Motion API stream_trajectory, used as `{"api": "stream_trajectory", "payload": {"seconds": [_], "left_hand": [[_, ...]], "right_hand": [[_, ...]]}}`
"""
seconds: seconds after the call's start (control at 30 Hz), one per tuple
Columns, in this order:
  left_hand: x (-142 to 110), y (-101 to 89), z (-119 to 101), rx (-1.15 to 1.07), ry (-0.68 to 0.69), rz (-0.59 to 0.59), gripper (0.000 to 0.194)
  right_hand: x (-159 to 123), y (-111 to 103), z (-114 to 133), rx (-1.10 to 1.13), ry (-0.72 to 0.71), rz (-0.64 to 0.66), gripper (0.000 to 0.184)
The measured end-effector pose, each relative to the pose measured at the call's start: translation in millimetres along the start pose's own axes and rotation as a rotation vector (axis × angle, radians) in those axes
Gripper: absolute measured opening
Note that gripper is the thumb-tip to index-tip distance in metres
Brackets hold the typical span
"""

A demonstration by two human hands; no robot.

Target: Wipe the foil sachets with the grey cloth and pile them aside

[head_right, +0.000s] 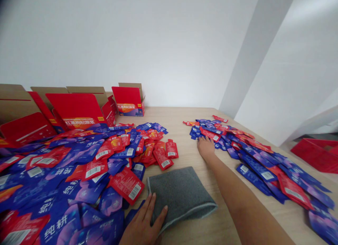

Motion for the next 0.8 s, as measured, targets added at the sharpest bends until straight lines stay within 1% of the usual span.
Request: {"api": "stream_trajectory", "payload": {"seconds": [0.1, 0.2, 0.3, 0.4, 0.47, 0.57, 0.63, 0.7, 0.8], "left_hand": [[1.8, -5.2, 1.4, -0.048, -0.013, 0.031, 0.050], [3.3, -10.3, 1.4, -0.095, -0.026, 0.067, 0.049], [4.4, -12.4, 2.1, -0.133, -0.045, 0.097, 0.048], [5.0, -11.9, 1.6, -0.149, -0.040, 0.102, 0.047], [5.1, -10.9, 1.5, -0.151, -0.040, 0.097, 0.046], [5.6, -9.9, 1.4, -0.153, -0.047, 0.100, 0.047], [6.2, -10.2, 0.9, -0.159, -0.049, 0.117, 0.047], [7.0, -11.6, 0.9, -0.169, -0.051, 0.140, 0.047], [8.4, -14.6, 2.1, -0.192, -0.065, 0.183, 0.047]], "right_hand": [[-5.5, -5.7, 2.2, -0.047, -0.073, -0.011, 0.033], [-10.2, -8.3, -0.4, -0.061, -0.106, -0.023, 0.030], [-13.7, -7.0, -4.3, -0.044, -0.119, -0.044, 0.035], [-14.0, -4.1, -7.8, -0.015, -0.083, -0.079, 0.046], [-12.2, -0.9, -11.5, 0.019, -0.021, -0.095, 0.049], [-9.7, 5.6, -19.0, 0.088, 0.094, -0.094, 0.046], [-10.3, 8.2, -22.2, 0.113, 0.140, -0.092, 0.044], [-13.6, 5.0, -21.5, 0.136, 0.127, -0.122, 0.042], [-25.2, -12.4, -16.4, 0.275, 0.024, -0.230, 0.042]]}}
Point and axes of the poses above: each hand's wrist, its own x-axis towards the middle knuckle, its own y-axis out of the palm, z = x × y, the point moved 8 cm from there along x, towards the middle knuckle, and after that the axes turned 13 degrees about z, right-handed, at the moved point
